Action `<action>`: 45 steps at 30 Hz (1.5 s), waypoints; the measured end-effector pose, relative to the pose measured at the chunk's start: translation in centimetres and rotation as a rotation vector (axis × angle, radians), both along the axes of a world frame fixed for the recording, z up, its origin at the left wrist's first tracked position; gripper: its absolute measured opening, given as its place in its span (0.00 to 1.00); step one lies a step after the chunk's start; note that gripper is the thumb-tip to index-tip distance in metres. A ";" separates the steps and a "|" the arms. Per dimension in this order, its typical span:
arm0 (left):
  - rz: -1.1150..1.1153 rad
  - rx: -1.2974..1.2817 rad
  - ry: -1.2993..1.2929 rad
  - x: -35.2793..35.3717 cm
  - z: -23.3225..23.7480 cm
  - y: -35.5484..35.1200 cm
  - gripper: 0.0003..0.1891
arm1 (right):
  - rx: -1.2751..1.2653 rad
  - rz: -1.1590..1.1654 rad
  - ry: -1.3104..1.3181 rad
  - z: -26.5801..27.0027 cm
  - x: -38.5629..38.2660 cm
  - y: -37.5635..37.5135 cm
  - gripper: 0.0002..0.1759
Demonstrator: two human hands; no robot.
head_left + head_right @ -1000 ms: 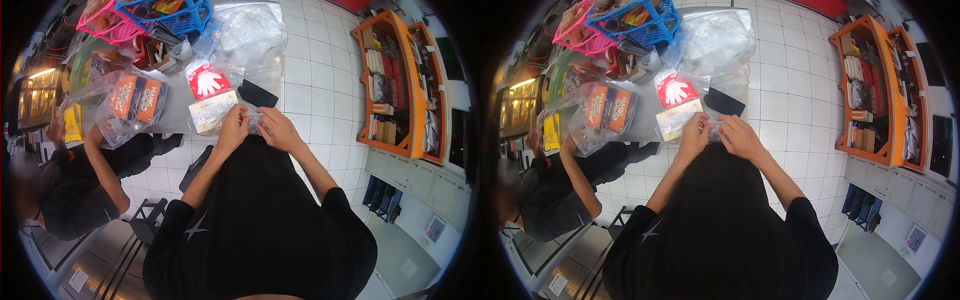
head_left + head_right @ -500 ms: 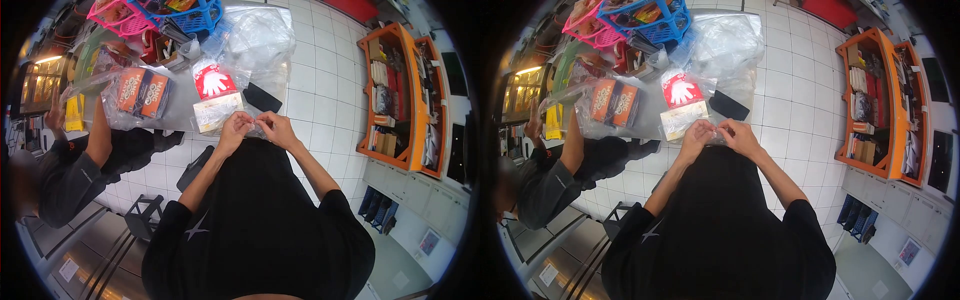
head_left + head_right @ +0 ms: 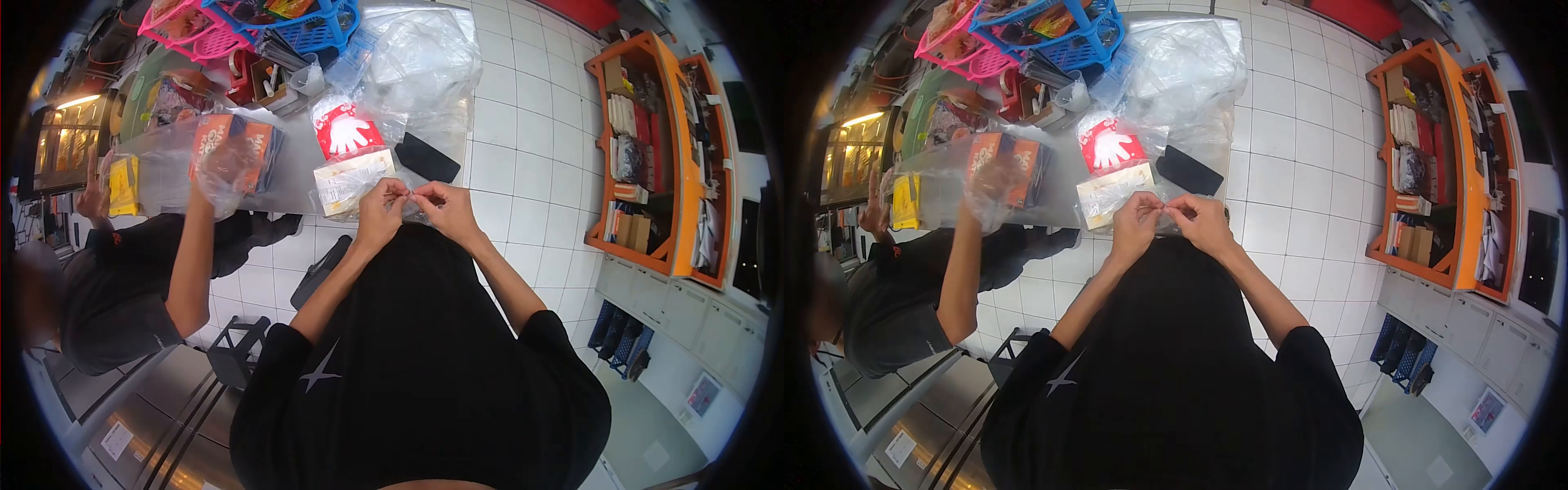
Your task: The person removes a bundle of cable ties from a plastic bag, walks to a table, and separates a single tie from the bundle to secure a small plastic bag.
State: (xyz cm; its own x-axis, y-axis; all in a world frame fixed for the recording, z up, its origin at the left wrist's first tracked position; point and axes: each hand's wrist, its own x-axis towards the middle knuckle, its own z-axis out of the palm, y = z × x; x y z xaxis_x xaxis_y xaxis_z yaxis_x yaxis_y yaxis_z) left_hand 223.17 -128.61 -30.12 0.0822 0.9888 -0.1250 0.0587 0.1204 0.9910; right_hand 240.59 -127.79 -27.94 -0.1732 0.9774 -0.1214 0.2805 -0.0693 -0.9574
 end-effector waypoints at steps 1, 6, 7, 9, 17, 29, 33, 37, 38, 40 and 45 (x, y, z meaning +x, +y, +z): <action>-0.027 0.063 0.108 -0.1 0.6 0.1 0.11 | 0.066 0.008 -0.052 0.5 -0.1 0.1 0.07; 0.013 0.051 0.002 0.0 1.4 0.0 0.12 | 0.108 0.028 -0.124 1.7 -0.3 0.3 0.06; 0.017 0.041 -0.079 0.0 1.4 0.1 0.13 | 0.138 0.025 -0.124 1.6 -0.2 0.4 0.05; -0.001 0.037 -0.148 0.2 1.1 0.3 0.14 | 0.133 0.016 -0.107 1.3 -0.1 0.3 0.05; -0.033 -0.066 -0.343 1.3 -0.4 1.2 0.18 | -0.262 -0.073 0.282 -1.3 0.9 0.4 0.07; -0.074 0.091 -0.086 1.3 -0.3 2.4 0.13 | -0.294 -0.123 0.463 -1.9 1.0 0.7 0.08; -0.041 -0.023 -0.183 1.3 -0.9 2.5 0.11 | -0.296 -0.123 0.504 -2.4 1.1 0.7 0.08; -0.067 -0.109 -0.301 1.1 -0.9 2.8 0.14 | -0.269 -0.169 0.499 -2.0 0.7 0.7 0.09; -0.068 -0.110 -0.300 1.1 -1.0 2.9 0.14 | -0.270 -0.170 0.500 -1.8 0.5 0.7 0.09; -0.094 -0.139 -0.314 1.0 -1.0 3.1 0.14 | -0.264 -0.241 0.542 -1.5 0.3 0.7 0.08; -0.114 -0.112 -0.322 0.7 -1.7 3.3 0.13 | -0.267 -0.240 0.348 -0.7 0.0 0.5 0.07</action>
